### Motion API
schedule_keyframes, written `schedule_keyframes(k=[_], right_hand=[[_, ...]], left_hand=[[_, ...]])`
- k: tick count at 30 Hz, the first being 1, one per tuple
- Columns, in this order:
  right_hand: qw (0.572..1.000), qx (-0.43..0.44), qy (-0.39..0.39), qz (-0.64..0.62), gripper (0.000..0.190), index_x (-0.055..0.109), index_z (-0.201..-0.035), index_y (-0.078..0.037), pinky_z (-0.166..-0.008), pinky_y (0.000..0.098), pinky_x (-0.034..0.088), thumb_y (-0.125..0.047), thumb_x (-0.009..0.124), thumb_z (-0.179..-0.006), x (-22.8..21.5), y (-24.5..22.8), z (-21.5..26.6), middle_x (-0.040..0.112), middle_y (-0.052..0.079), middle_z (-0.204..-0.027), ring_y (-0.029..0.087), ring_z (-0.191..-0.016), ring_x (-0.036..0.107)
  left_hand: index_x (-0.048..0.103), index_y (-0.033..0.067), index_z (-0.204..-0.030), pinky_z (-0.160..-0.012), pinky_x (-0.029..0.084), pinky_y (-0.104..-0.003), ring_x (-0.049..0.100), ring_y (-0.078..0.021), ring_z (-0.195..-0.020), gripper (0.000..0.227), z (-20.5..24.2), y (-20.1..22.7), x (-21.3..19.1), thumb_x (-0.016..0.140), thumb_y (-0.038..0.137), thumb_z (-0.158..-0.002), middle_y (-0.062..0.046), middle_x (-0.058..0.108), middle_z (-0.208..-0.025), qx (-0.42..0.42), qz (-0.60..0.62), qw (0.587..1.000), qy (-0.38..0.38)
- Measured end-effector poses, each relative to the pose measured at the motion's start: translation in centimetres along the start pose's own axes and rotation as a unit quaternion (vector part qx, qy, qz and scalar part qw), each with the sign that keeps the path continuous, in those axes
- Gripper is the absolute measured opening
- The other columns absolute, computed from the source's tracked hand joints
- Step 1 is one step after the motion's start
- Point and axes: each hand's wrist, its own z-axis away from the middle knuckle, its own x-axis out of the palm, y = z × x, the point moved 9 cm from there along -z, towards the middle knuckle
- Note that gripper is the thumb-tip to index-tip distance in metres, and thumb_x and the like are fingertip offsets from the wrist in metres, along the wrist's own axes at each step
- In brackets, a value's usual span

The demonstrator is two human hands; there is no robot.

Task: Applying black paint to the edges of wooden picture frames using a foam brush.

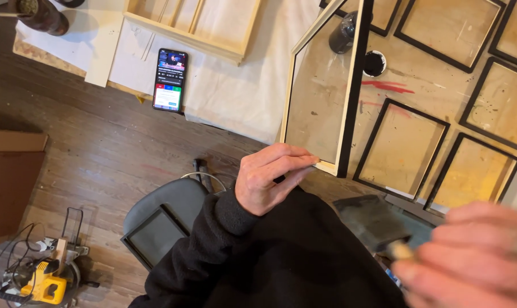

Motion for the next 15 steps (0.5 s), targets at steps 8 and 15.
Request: schedule_keyframes(k=[8,15], right_hand=[[0.860,0.356,0.165,-0.327,0.027,0.065,-0.103,-0.011,-0.056,0.0209,0.044,-0.038,0.063,-0.100,0.3,10.9,3.5,0.067,0.001,-0.084,0.008,-0.069,0.054],[0.910,0.300,0.015,-0.285,0.032,0.069,-0.108,-0.009,-0.061,0.0240,0.050,-0.038,0.055,-0.105,1.8,11.7,0.5,0.067,0.001,-0.082,0.009,-0.072,0.061]], left_hand=[[0.071,0.0058,-0.112,-0.079,0.061,-0.030,0.073,-0.0208,-0.091,0.024,0.5,0.2,-0.1,0.080,-0.001,-0.091,-0.007,0.072,-0.106,0.004,-0.005,1.000,-0.004],[0.071,0.0047,-0.113,-0.080,0.061,-0.030,0.073,-0.0209,-0.094,0.026,0.3,1.2,-0.4,0.080,-0.002,-0.089,-0.007,0.072,-0.107,0.013,-0.003,1.000,-0.017]])
